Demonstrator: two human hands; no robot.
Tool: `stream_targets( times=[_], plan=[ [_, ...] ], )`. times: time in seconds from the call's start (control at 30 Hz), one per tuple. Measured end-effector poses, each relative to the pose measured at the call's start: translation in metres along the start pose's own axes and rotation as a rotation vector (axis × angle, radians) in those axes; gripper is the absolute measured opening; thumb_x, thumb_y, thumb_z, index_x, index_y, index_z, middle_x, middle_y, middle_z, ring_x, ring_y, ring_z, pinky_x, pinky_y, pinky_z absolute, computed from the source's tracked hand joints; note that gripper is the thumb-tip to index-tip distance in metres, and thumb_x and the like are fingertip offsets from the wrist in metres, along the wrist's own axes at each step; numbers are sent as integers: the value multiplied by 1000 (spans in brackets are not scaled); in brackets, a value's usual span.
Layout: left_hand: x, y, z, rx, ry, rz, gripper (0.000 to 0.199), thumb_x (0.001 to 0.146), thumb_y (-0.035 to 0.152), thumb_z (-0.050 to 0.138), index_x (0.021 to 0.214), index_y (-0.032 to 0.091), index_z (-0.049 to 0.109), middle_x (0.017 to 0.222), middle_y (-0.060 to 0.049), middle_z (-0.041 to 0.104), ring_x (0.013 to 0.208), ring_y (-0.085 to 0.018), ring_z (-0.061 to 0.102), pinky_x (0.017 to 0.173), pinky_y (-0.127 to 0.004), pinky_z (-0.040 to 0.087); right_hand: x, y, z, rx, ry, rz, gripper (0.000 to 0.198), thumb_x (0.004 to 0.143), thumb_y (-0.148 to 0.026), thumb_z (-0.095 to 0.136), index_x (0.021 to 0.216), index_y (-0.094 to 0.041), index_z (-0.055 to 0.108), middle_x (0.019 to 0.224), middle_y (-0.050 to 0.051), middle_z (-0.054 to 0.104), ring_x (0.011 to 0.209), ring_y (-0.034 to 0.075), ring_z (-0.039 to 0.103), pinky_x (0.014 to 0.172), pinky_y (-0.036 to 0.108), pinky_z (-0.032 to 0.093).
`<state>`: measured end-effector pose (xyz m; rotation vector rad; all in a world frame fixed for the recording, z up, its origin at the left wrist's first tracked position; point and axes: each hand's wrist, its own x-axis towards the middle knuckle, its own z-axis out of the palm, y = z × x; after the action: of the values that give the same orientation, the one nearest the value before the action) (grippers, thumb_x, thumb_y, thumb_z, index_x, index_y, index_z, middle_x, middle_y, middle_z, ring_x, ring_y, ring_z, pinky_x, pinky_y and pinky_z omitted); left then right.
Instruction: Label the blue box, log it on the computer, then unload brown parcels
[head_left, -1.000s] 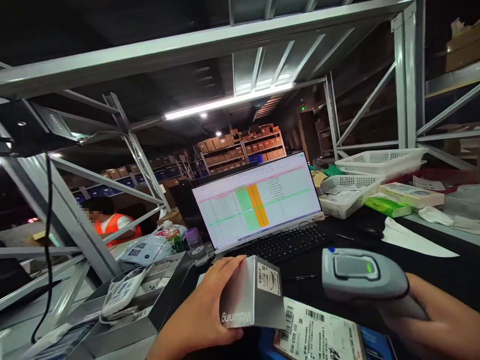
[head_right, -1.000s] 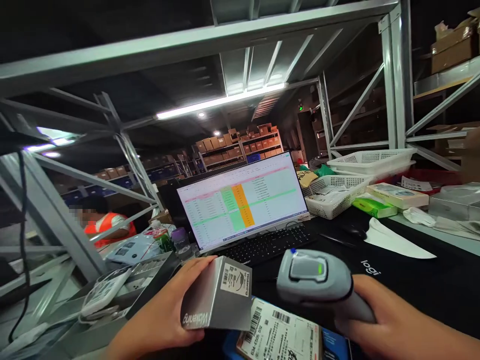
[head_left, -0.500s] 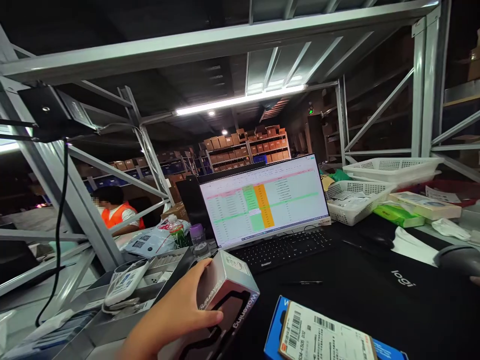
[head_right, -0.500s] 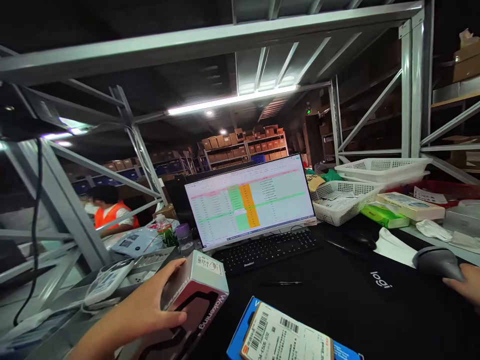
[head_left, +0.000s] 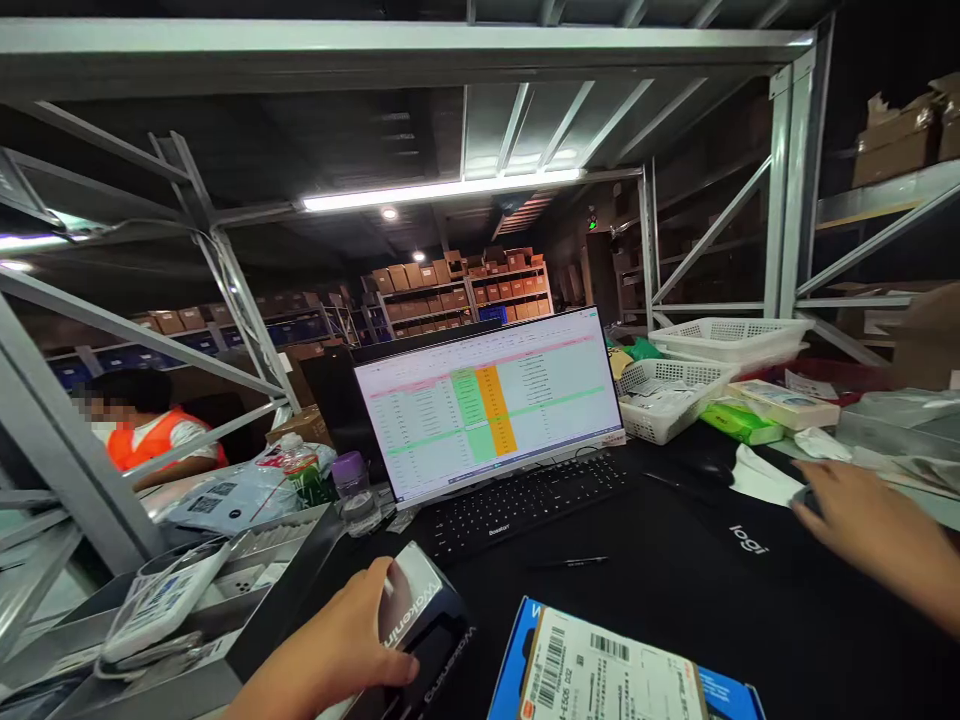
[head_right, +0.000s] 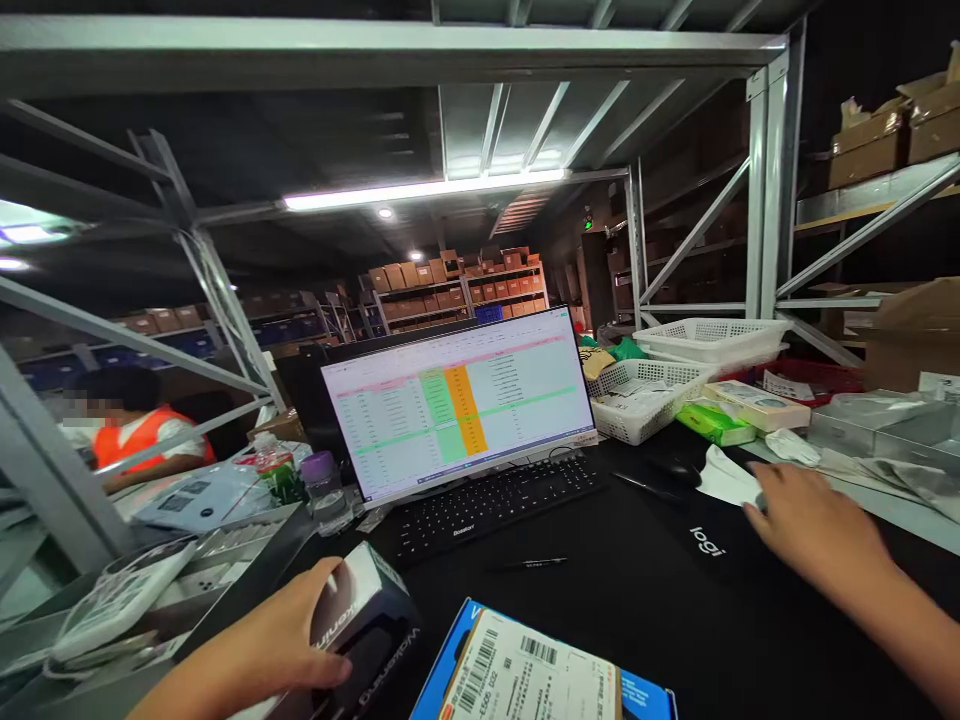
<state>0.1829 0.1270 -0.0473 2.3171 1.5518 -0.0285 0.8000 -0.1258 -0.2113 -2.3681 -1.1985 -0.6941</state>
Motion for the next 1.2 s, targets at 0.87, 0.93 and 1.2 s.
stream_targets(
  times=[0.87,0.93,1.2],
  plan=[
    [23,10,19,80,64,192,112,56,44,72,153,4,35,158,-23,46,146,-37,45,125,-44,33,70,-102,13,435,9,-121,46,95,-31,57,141,-29,62,140,11,61,135,32,55,122,55,39],
    [13,3,13,23,204,313,106,60,48,71,152,9,36,160,-20,45,148,-36,44,126,-45,32,46,-116,-7,429,4,-182,45,94,-31,59,139,-29,63,142,11,59,136,32,54,120,53,42],
    [-25,-22,-8,64,222,337,113,57,47,71,157,12,30,164,-17,40,149,-35,42,127,-47,30,-5,-100,-24,297,-222,-214,46,91,-33,60,136,-24,62,147,14,52,135,30,54,118,48,43]
  ],
)
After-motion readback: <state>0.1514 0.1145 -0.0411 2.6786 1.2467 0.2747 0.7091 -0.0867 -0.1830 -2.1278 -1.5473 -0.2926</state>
